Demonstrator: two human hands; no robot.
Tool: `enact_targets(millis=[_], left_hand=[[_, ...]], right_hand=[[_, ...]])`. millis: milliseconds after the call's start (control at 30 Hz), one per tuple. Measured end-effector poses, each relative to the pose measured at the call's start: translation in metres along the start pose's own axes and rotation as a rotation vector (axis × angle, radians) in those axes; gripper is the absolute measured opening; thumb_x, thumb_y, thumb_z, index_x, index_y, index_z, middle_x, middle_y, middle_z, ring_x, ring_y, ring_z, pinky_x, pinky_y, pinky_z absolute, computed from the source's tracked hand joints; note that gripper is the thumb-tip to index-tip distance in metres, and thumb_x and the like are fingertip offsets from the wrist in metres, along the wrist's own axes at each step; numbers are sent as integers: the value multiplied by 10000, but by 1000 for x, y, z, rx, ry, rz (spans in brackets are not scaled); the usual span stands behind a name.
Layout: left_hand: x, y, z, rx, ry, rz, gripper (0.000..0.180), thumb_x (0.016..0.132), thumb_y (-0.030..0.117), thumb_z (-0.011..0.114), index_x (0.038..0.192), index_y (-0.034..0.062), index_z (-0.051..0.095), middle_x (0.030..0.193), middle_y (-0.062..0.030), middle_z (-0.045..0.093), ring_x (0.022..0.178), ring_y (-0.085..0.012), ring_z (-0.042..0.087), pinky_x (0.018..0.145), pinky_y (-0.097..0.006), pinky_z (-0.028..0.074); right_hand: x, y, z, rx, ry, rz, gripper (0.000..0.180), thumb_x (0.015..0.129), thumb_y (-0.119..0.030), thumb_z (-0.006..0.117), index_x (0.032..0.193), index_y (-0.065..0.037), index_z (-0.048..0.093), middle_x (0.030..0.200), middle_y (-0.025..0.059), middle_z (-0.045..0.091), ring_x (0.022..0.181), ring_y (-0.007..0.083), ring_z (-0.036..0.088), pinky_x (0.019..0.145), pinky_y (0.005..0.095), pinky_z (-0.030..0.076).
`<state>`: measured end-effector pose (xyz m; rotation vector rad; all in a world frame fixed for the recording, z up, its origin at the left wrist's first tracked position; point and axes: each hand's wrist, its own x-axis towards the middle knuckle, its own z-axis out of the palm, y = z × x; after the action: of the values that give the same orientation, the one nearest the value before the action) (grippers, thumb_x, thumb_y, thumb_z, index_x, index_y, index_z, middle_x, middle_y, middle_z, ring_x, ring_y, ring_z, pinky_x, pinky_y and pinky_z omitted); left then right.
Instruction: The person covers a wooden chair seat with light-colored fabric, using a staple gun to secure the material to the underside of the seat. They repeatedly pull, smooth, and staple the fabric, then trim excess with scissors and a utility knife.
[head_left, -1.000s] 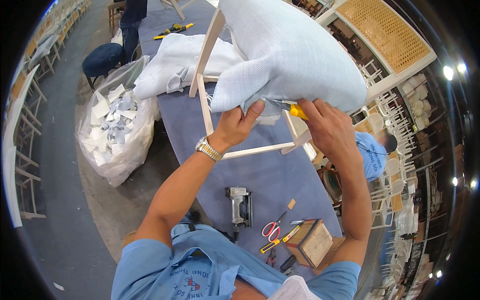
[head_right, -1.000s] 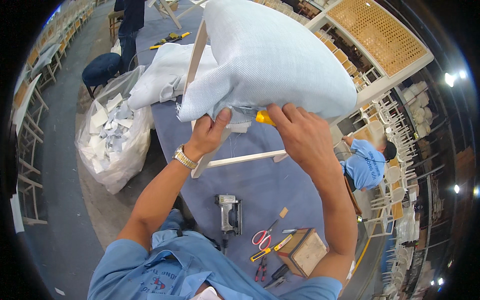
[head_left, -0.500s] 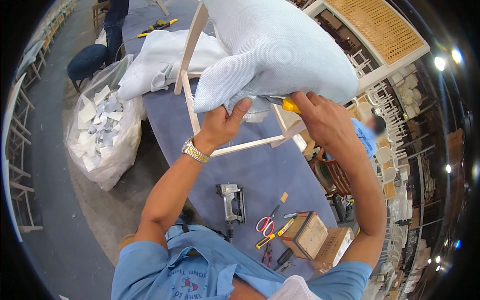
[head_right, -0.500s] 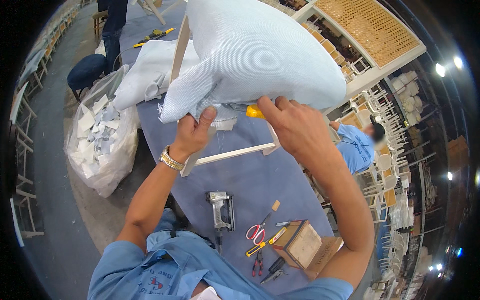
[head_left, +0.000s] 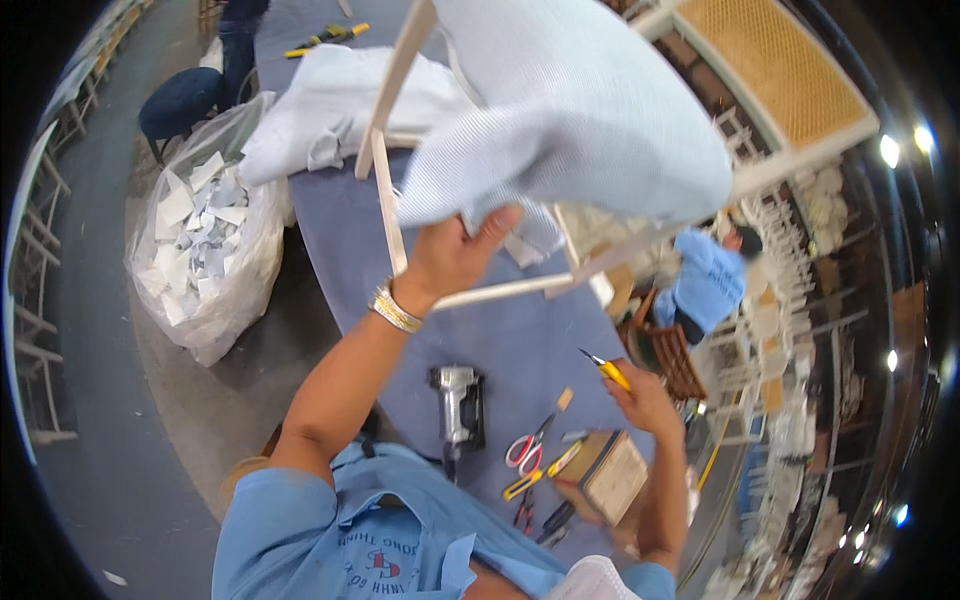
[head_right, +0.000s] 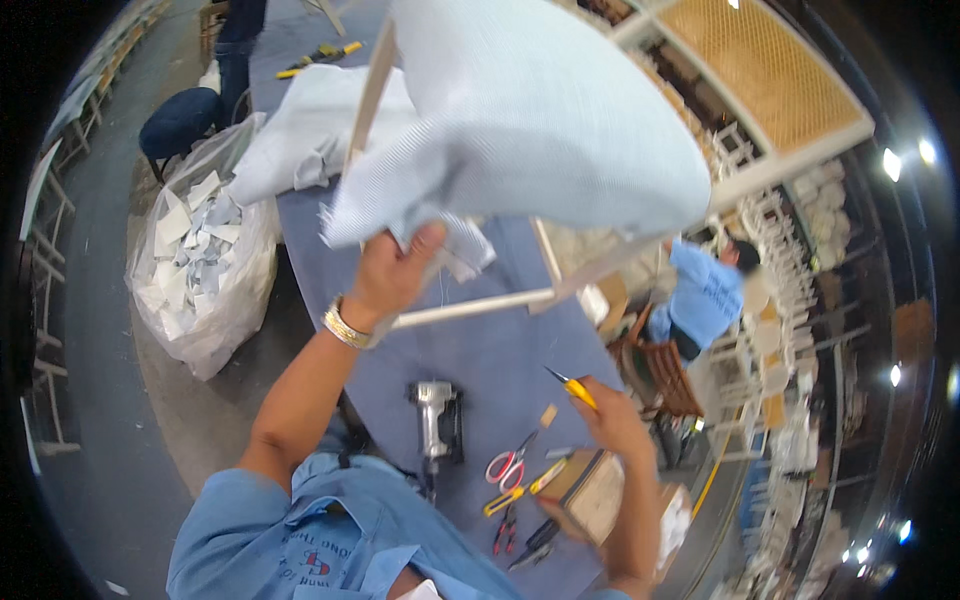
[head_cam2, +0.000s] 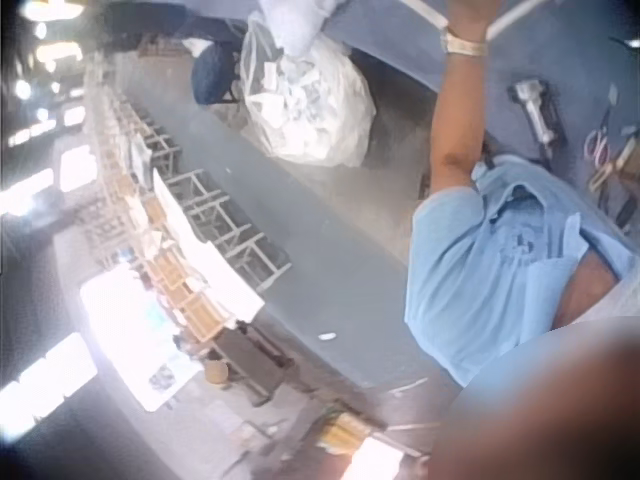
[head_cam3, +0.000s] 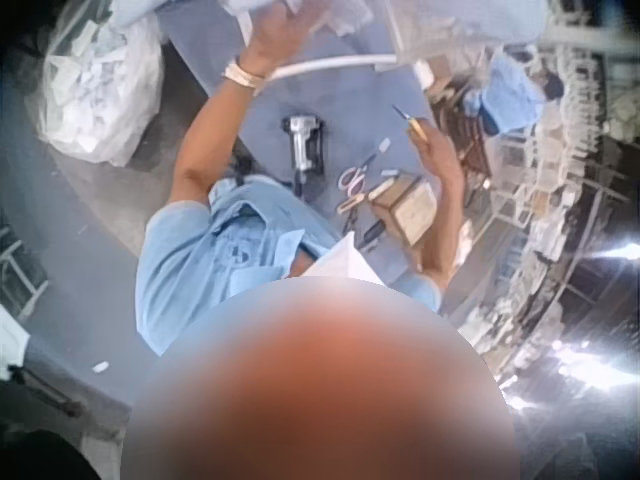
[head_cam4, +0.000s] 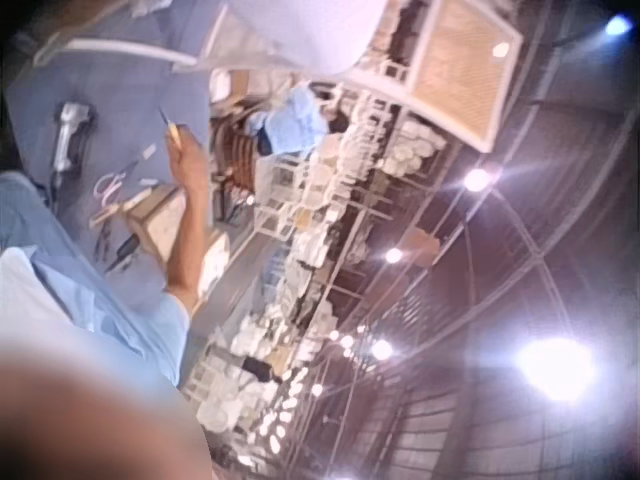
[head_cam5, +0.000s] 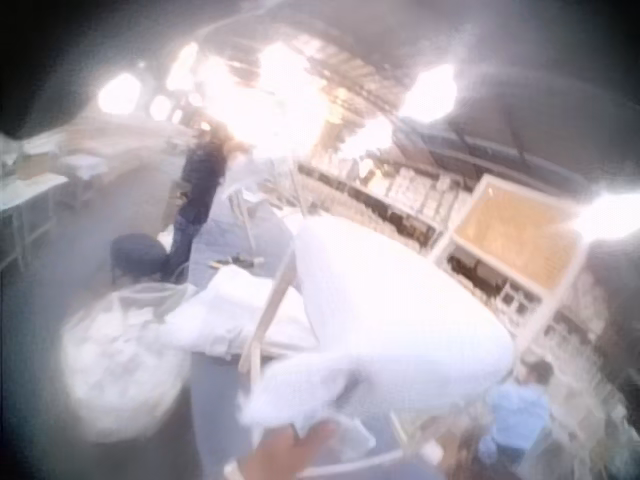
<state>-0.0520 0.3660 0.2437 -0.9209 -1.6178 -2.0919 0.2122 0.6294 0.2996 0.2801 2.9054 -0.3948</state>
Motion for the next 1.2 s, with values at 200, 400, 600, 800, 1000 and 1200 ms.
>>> enact_targets(millis=[200,400,600,800,1000,1200], left_hand=[[-14,-11,-32,431,-51,-145,362,1020,307,548,818,14,614,704,-53,592,648,-178,524,587,-374,402],[-56,13,-11,-19,156,-153,530,1070,421,351,1421,33,435,1403,-157,501,1296,-277,468,1058,-488,383],[-114,24,-36,-467,-105,-747,673,1036,518,366,1554,127,189,1450,-217,447,1232,-321,547,923,-452,546],[-73,52,5,-647,-28,-702,672,1020,603,279,1545,218,112,1531,-286,311,1329,-439,459,952,-512,548],[-49,79,-2,-674,27,-667,769,1013,605,337,1518,52,165,1539,-276,303,1382,-418,405,1070,-485,464],[-34,94,-1,-1016,-122,-1012,914,977,661,382,1488,-72,192,1567,-256,270,1433,-387,339,1152,-446,374]], right_hand=[[-23,40,212,318,88,377,455,897,-297,653,1277,-66,561,1057,230,676,1028,441,620,863,505,486],[-33,37,337,423,531,530,451,853,-250,697,1253,-66,596,1107,196,662,1098,405,593,927,488,462],[-77,59,400,428,721,958,458,817,-153,695,1246,-48,573,1254,217,588,1220,412,531,1023,490,432],[-60,72,376,391,402,1050,663,754,-69,712,1372,-82,472,1241,265,571,1137,452,557,958,488,452],[-44,97,332,1390,712,787,578,868,-49,650,1415,-93,467,1095,82,617,988,141,613,784,271,491],[32,24,166,1511,721,237,496,925,-189,672,1360,-10,515,890,36,598,773,117,578,656,239,453]])
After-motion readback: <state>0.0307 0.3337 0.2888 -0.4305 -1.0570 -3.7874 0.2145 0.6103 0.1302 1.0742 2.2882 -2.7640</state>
